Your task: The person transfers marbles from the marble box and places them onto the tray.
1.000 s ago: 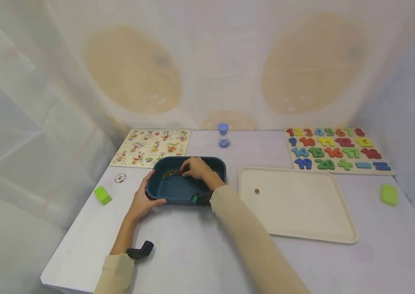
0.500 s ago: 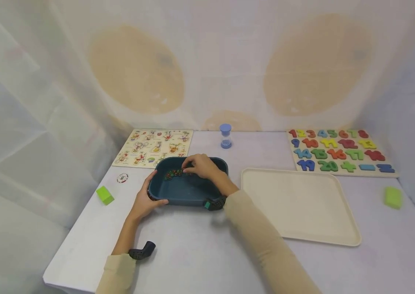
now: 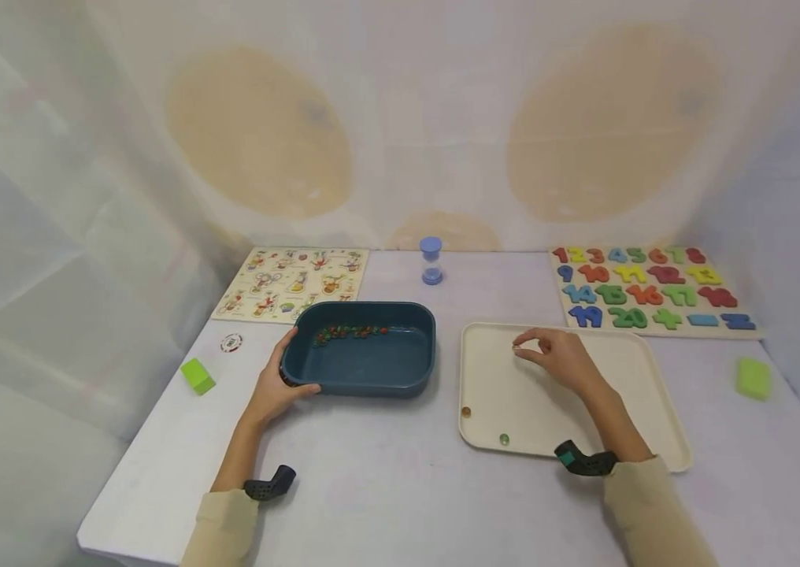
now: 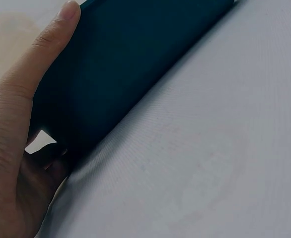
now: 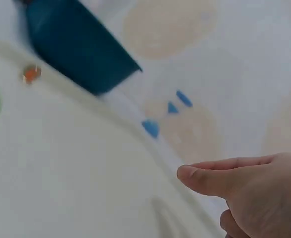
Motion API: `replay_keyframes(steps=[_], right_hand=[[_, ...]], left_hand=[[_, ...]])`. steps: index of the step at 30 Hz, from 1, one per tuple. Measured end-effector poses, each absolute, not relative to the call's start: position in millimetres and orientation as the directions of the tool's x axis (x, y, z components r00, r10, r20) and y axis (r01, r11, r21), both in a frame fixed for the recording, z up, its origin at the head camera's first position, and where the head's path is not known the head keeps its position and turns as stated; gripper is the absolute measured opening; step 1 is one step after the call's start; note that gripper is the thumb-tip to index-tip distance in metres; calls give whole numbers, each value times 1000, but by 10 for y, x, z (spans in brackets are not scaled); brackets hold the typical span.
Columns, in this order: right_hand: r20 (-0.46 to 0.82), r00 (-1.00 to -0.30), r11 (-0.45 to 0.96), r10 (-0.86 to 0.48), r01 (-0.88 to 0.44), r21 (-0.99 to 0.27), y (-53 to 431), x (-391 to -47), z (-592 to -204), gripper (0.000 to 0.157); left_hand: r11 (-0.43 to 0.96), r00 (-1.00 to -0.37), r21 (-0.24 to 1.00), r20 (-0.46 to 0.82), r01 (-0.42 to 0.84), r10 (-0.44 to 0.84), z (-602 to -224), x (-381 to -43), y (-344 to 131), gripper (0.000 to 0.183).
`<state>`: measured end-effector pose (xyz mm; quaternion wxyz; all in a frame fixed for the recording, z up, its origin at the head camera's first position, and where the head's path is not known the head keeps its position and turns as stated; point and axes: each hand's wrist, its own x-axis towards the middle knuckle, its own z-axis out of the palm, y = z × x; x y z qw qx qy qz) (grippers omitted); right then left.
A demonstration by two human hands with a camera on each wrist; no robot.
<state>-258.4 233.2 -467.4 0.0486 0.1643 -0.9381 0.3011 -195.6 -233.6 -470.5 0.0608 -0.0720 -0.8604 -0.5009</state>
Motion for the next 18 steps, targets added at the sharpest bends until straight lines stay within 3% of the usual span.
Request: replay_keyframes(steps=[6, 9, 13, 18], right_hand=[[106, -965, 809, -241, -260, -527, 2604, -2469, -4825, 26], [158, -960, 805, -231, -280, -523, 2566, -2454, -4741, 30], [276, -930, 746, -244, -361, -559, 2284, -2530, -4460, 31], [327, -884, 622, -335, -468, -628, 1549, -2773, -4162, 27]], left_hand=[[503, -986, 848, 159, 166, 59, -4727, -1942, -2355, 102], [510, -986, 844, 158, 164, 57, -4735, -1945, -2351, 103], [514, -987, 843, 151, 157, 53, -4845, -2017, -2398, 104], [515, -987, 842, 153, 159, 54, -5021, -2134, -2470, 106]])
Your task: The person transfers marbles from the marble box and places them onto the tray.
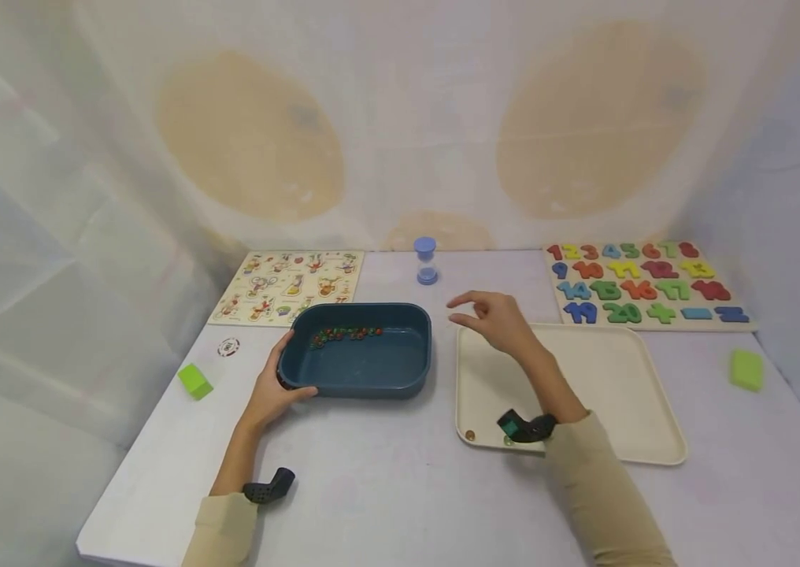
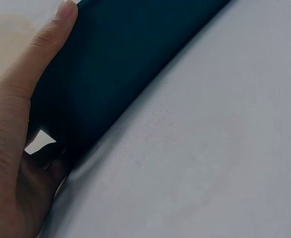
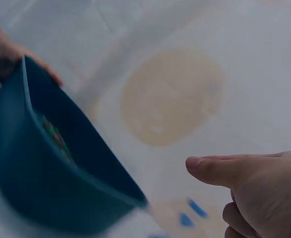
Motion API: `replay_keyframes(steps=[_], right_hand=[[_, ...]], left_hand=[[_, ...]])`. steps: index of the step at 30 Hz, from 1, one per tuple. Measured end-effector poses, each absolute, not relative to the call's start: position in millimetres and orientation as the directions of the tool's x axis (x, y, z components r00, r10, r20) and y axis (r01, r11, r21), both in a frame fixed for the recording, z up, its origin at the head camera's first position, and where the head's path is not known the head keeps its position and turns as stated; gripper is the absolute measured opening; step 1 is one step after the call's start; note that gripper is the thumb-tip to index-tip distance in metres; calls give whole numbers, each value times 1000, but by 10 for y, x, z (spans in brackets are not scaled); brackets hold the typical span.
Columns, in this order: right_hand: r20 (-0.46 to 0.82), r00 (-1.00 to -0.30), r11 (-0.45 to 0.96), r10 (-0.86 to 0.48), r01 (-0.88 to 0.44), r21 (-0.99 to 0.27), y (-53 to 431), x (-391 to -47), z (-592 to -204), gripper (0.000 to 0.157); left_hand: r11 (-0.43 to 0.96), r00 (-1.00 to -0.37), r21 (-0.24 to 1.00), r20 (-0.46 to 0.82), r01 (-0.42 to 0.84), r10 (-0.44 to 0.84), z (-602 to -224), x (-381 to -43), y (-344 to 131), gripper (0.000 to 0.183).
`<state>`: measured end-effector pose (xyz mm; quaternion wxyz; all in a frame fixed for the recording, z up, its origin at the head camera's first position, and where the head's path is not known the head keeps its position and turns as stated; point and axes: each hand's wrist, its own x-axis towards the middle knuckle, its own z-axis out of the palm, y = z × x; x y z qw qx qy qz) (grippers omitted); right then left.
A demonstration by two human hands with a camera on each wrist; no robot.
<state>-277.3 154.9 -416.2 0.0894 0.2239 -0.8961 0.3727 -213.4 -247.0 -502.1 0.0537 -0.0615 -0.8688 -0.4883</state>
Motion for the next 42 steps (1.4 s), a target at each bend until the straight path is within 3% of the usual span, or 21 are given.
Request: replay_keyframes(steps=[7, 12, 19, 26, 32, 37, 42], right_hand=[[295, -776, 465, -558, -586, -663, 439, -3160, -4210, 22], [167, -763, 510, -625, -560, -653, 29, -3299, -4354, 22], [53, -772, 597, -633, -531, -601, -184, -3346, -4504, 22], [-15, -816, 684, -579, -475, -554, -253, -3345, -4631, 18], [75, -783, 600, -618, -530, -599, -174, -3292, -4526, 17], [236, -764, 474, -600, -578, -664, 233, -3144, -4245, 20], [336, -809, 508, -482, -571, -645, 932, -2960, -4139, 22]], left_hand=[[516, -985, 840, 165, 167, 49, -5018, -2129, -2476, 105], [507, -988, 849, 148, 148, 40, -5017, -2126, -2478, 104], [495, -989, 856, 140, 147, 52, -4992, -2128, -2475, 104], [490, -985, 854, 155, 175, 80, -4772, -2011, -2370, 103], [500, -984, 847, 161, 179, 78, -4711, -1964, -2329, 103], [486, -984, 856, 162, 178, 75, -4720, -1968, -2324, 102], [483, -984, 858, 165, 175, 64, -4718, -1974, -2347, 101]])
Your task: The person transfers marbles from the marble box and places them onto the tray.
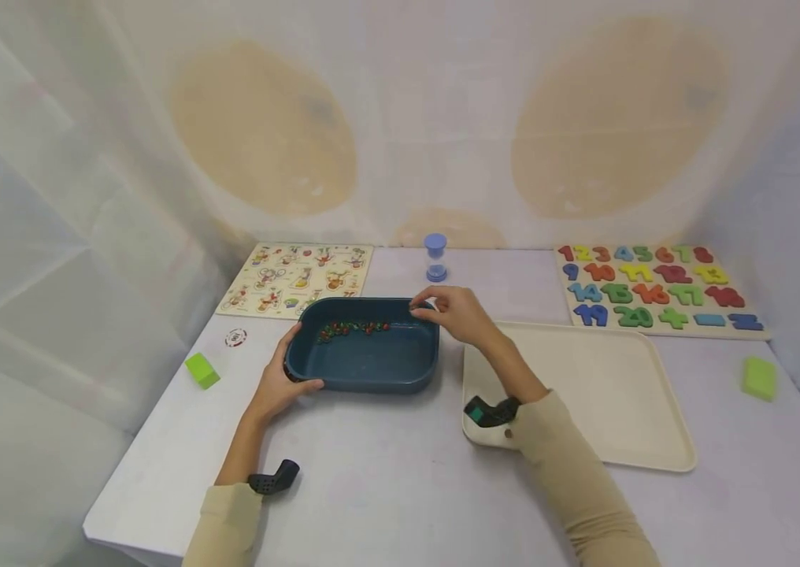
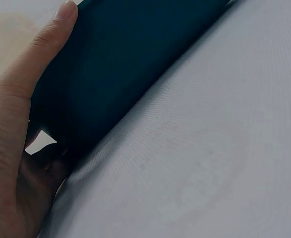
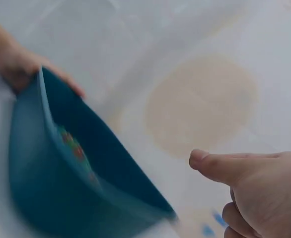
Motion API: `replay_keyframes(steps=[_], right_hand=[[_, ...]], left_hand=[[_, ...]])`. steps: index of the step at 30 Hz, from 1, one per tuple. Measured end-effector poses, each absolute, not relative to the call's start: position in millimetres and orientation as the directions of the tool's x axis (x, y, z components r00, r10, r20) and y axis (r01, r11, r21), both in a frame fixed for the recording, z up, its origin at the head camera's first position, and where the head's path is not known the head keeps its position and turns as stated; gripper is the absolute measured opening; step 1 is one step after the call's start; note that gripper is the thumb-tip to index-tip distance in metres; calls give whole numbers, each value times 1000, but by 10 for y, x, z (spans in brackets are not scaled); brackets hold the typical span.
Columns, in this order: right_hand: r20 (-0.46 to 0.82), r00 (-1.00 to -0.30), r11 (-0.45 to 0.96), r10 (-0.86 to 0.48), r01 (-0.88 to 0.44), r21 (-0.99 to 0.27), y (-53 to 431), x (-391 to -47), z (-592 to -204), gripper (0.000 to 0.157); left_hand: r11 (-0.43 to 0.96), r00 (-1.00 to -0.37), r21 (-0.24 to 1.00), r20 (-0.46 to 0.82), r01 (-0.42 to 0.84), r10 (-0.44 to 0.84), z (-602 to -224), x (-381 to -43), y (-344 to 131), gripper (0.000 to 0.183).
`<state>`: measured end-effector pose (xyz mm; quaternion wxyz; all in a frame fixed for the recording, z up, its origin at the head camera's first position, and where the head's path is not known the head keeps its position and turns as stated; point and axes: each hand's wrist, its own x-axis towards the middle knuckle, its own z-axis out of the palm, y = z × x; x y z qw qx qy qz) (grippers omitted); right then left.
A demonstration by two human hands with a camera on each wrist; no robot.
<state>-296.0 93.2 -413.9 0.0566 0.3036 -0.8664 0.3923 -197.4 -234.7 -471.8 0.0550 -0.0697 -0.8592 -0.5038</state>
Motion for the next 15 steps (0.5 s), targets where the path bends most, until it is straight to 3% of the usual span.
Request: replay_keyframes(steps=[7, 15], right_hand=[[228, -931, 696, -284, -364, -619, 2021, -2764, -4452, 30], [90, -975, 798, -202, -217, -562, 2648, -2619, -4842, 32]], left_hand=[[482, -985, 859, 163, 173, 62, -4709, -1967, -2352, 100], [486, -983, 856, 169, 179, 65, -4752, -1993, -2359, 101]])
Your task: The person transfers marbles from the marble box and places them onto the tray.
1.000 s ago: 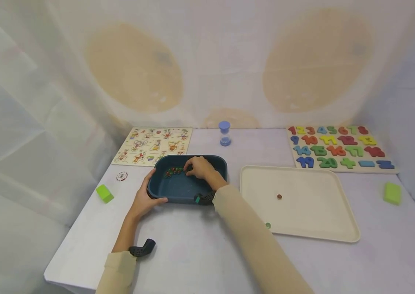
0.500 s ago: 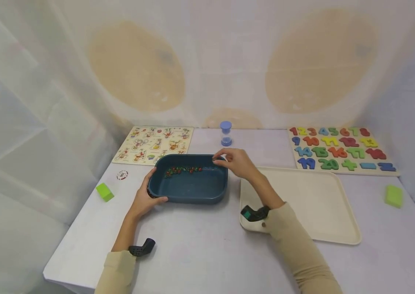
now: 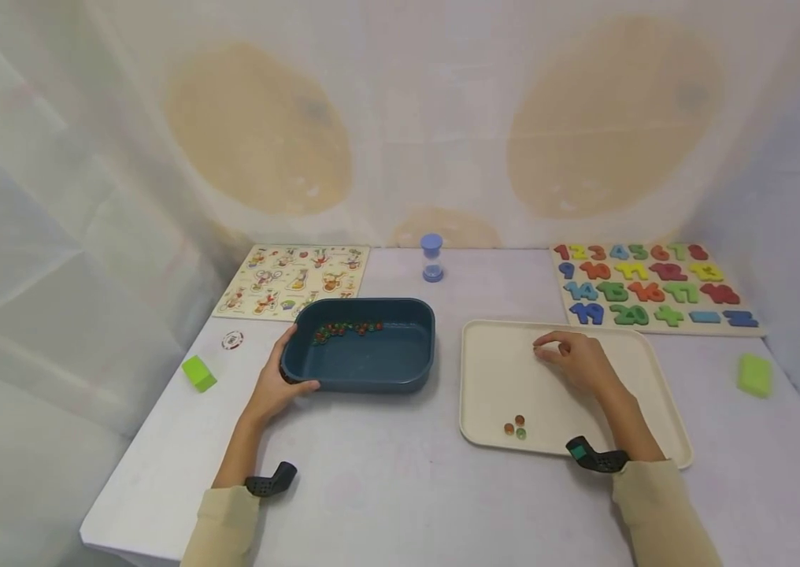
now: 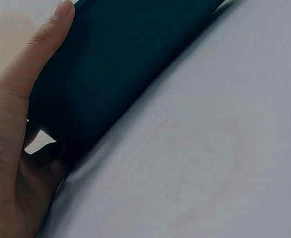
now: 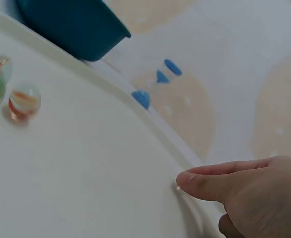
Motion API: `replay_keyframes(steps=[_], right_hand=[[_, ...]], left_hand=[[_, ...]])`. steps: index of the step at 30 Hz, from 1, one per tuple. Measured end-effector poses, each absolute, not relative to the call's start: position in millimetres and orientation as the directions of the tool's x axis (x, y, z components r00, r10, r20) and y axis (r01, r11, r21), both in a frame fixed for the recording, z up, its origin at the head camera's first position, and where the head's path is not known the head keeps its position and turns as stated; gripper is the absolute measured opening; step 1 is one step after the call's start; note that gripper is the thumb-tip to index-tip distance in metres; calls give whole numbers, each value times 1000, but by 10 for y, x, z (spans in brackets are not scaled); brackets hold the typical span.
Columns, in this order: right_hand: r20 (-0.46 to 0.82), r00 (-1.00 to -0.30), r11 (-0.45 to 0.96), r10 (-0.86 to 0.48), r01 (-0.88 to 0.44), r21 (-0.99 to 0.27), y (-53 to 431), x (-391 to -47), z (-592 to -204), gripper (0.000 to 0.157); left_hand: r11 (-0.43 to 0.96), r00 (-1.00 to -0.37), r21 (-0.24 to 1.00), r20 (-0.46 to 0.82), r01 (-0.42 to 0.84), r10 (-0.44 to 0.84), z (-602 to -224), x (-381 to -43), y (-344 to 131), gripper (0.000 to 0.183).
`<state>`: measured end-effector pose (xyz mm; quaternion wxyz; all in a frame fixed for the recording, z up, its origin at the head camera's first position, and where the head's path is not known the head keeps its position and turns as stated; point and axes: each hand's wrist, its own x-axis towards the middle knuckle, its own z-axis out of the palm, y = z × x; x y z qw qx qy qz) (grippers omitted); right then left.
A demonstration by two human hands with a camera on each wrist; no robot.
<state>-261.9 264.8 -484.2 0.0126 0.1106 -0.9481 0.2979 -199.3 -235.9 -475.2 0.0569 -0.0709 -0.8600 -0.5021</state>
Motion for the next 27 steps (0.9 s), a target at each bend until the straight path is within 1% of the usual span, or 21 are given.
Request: replay_keyframes(steps=[2, 4, 6, 8, 13, 16, 19, 22, 24, 27], right_hand=[[75, -977, 806, -198, -206, -555, 2668, -2600, -4874, 33], [89, -976, 805, -201, -216, -553, 2649, -2594, -4864, 34], [120, -971, 789, -204, -236, -567, 2573, -2596, -4805, 36], [158, -963, 762, -220, -271, -589, 2423, -2612, -4693, 36], [247, -915, 642, -318, -400, -655, 1740, -2744, -4331, 29], [299, -859, 561, -416, -501, -659, 1233, -2885, -4193, 26], [322, -802, 494, -502, -572, -654, 756, -3043, -4161, 20], [291, -767, 448, -571, -589, -673, 369, -3194, -4210, 19], [247, -752, 442, -612, -583, -681, 183, -3281, -4275, 20], [147, -752, 492, -642, -552, -673, -7, -3363, -4370, 21]], left_hand=[[489, -984, 854, 168, 178, 65, -4753, -1987, -2367, 101], [490, -983, 853, 168, 179, 67, -4764, -1986, -2377, 101], [485, -984, 856, 165, 178, 69, -4747, -1970, -2369, 101], [482, -984, 859, 162, 175, 69, -4815, -2003, -2397, 103], [479, -984, 860, 162, 175, 68, -5001, -2097, -2459, 104], [486, -981, 853, 178, 191, 73, -5033, -2117, -2468, 104], [490, -980, 849, 186, 198, 73, -5036, -2125, -2474, 104], [488, -983, 854, 174, 181, 60, -5027, -2128, -2468, 104], [482, -984, 859, 169, 176, 58, -5030, -2133, -2461, 103], [475, -984, 862, 167, 176, 62, -5019, -2137, -2468, 102]])
